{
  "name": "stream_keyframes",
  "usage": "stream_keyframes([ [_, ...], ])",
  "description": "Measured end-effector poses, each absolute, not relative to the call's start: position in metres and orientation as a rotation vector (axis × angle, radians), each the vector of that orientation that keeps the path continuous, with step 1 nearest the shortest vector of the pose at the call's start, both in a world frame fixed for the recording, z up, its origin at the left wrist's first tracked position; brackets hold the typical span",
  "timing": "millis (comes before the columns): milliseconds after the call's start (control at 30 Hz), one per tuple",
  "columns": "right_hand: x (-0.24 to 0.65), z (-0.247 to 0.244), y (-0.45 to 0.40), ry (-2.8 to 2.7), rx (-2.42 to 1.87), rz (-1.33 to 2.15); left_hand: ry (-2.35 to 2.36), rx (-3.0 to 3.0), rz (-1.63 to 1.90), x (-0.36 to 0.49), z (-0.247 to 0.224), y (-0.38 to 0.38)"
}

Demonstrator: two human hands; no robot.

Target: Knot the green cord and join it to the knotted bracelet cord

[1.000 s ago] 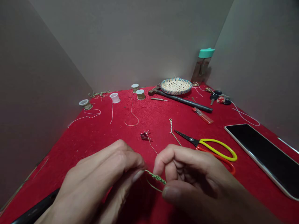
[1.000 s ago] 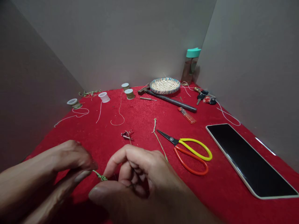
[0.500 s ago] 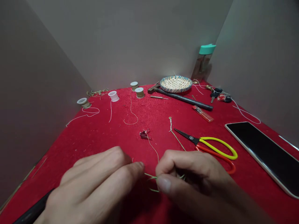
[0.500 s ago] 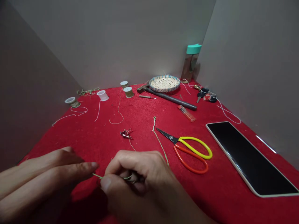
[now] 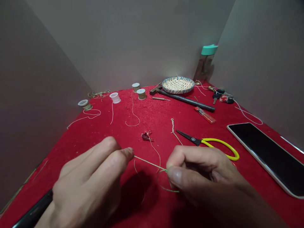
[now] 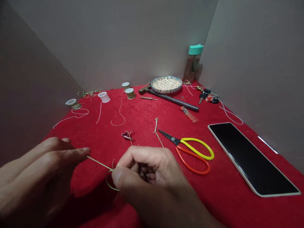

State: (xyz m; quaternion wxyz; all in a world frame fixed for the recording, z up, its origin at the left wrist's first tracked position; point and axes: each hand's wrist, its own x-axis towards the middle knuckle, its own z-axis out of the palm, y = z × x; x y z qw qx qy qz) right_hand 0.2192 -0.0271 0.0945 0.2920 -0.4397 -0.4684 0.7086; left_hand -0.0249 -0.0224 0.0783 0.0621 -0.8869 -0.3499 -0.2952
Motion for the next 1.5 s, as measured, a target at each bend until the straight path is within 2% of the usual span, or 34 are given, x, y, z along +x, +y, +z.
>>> stream_keyframes([
  [333, 0.229, 0.080, -0.023, -1.079, -1.080, 1.867, -1.100, -2.450, -0.954, -0.024, 0.075, 0.000],
  [667, 0.228, 0.074, -0.019, -1.000, -0.934, 1.933, -1.294, -2.978, -0.692, -0.019, 0.077, 0.014],
  [900, 0.220, 0.085, -0.022, -1.018, -1.028, 2.073, -1.927, -3.000, -1.114, -0.016, 0.072, -0.013],
  [1100, 0.213, 0.086, -0.031, -0.987, -1.131, 2.047, -1.785, -3.099, -1.411, 0.006, 0.073, -0.016],
  [1233, 0.210, 0.070, -0.033, -0.974, -0.829, 2.103, -1.653, -3.012, -1.371, 0.011, 0.074, -0.017],
  [1367, 0.213, 0.083, -0.033, -0.852, -1.107, 2.002, -1.666, -2.976, -1.320, 0.003, 0.071, -0.027],
  [1500, 0.214, 0.101, -0.032, -0.926, -1.143, 1.953, -1.818, -2.942, -1.197, -0.017, 0.062, -0.036],
])
